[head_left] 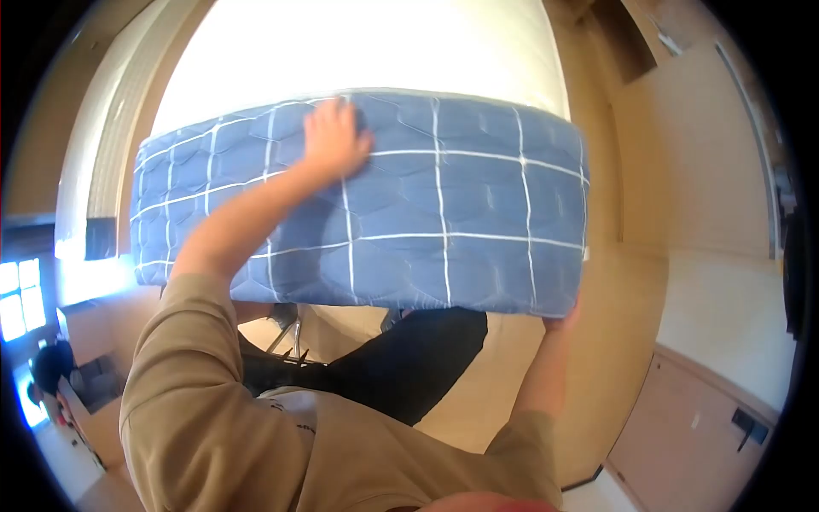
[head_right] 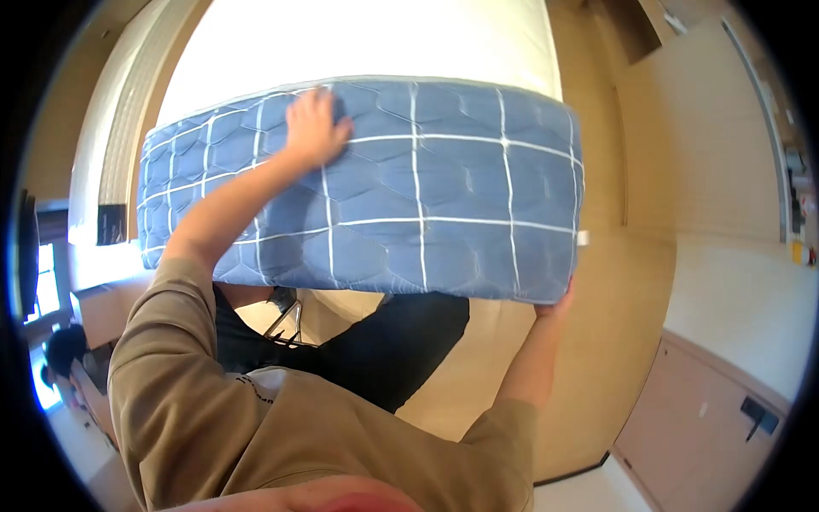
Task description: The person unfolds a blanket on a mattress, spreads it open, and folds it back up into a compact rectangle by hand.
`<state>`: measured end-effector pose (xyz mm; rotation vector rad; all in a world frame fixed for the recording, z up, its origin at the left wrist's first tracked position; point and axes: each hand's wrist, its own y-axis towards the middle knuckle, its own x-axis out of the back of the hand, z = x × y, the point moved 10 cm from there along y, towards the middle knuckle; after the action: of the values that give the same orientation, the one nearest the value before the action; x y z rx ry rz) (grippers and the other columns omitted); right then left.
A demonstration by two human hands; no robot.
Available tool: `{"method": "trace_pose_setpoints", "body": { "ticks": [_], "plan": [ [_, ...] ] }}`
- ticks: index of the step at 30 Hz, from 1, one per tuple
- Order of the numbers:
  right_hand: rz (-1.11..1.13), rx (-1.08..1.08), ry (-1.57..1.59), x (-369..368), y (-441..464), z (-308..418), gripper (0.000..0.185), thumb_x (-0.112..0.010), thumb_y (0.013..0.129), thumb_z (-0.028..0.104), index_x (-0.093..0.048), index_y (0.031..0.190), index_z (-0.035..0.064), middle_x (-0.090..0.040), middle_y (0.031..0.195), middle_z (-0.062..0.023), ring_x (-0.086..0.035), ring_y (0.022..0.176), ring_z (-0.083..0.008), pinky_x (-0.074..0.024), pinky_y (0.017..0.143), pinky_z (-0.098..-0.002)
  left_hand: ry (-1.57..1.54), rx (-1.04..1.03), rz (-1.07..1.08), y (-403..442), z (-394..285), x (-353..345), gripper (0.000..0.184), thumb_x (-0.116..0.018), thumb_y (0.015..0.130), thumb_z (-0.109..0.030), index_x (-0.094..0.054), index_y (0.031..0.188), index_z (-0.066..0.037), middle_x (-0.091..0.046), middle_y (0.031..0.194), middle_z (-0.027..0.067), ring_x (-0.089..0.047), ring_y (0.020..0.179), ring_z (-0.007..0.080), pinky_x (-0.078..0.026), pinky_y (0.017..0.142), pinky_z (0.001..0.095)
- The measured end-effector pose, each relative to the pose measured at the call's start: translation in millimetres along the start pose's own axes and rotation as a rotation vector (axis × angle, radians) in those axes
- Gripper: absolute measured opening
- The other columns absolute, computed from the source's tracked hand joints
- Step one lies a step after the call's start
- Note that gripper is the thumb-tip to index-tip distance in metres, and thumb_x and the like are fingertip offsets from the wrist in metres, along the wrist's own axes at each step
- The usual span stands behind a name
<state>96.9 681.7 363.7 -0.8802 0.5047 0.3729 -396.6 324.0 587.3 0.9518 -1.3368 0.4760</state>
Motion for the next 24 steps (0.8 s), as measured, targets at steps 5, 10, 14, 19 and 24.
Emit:
{"method": "trace_pose_setpoints", "body": {
  "ticks": [5,10,14,19,24],
  "plan": [
    [-0.056,-0.002,-0.121,20.8,15.8,8.3,0.049,-0.048,0.093,0.035,-0.049,0.133,0.0066,-0.052,0.135,-0.0131,-0.049,0.124,-0.0339,-0.0392,0.104,-0.052,-0.159,-0.441,0.472,-153.2,-60.7,19.0,0.086,-0.054,0.081,-0.058,-0.03,0.146,-0.007,-0.014,0.154,0.026,-0.011,0.142,0.0476,-0.011,0.109,0.0652],
    [-0.249,0.383,-0.081,3.3,-1.3,121.2,0.045,-0.054,0.092,0.024,-0.047,0.131,0.0022,-0.053,0.131,-0.0159,-0.053,0.118,-0.0339,-0.045,0.099,-0.0503,-0.253,-0.539,0.452,-170.0,-51.8,23.8,0.083,-0.057,0.082,-0.054,-0.032,0.145,-0.006,-0.017,0.153,0.0258,-0.012,0.142,0.0467,-0.012,0.11,0.0641],
    [-0.336,1.089,-0.367,-182.4,-142.9,170.4,0.038,-0.064,0.085,0.003,-0.045,0.117,-0.0027,-0.056,0.117,-0.0172,-0.059,0.104,-0.0281,-0.0494,0.089,-0.0392,-0.543,-0.442,0.633,-164.4,-35.4,38.2,0.076,-0.06,0.083,-0.048,-0.037,0.141,-0.006,-0.026,0.15,0.0243,-0.027,0.137,0.0416,-0.023,0.109,0.0578],
    [-0.134,1.32,-1.117,-332.9,-237.0,66.9,0.028,-0.073,0.077,0.004,-0.05,0.092,0.0031,-0.059,0.1,-0.0125,-0.057,0.085,-0.0184,-0.0462,0.075,-0.0284,-1.155,0.221,0.753,-129.4,72.4,62.6,0.067,-0.057,0.088,-0.05,-0.04,0.137,-0.008,-0.049,0.135,0.0151,-0.057,0.111,0.0317,-0.049,0.088,0.0486],
    [0.95,1.337,-1.627,-399.2,-271.7,-169.9,0.019,-0.063,0.071,-0.001,-0.053,0.086,0.0026,-0.056,0.129,-0.0195,-0.047,0.126,-0.0384,-0.0386,0.103,-0.0457,-1.806,0.811,0.698,-195.2,171.5,55.5,0.074,-0.049,0.086,-0.065,-0.041,0.135,-0.01,-0.048,0.134,0.0158,-0.063,0.096,0.0329,-0.053,0.078,0.048]
  ]
}}
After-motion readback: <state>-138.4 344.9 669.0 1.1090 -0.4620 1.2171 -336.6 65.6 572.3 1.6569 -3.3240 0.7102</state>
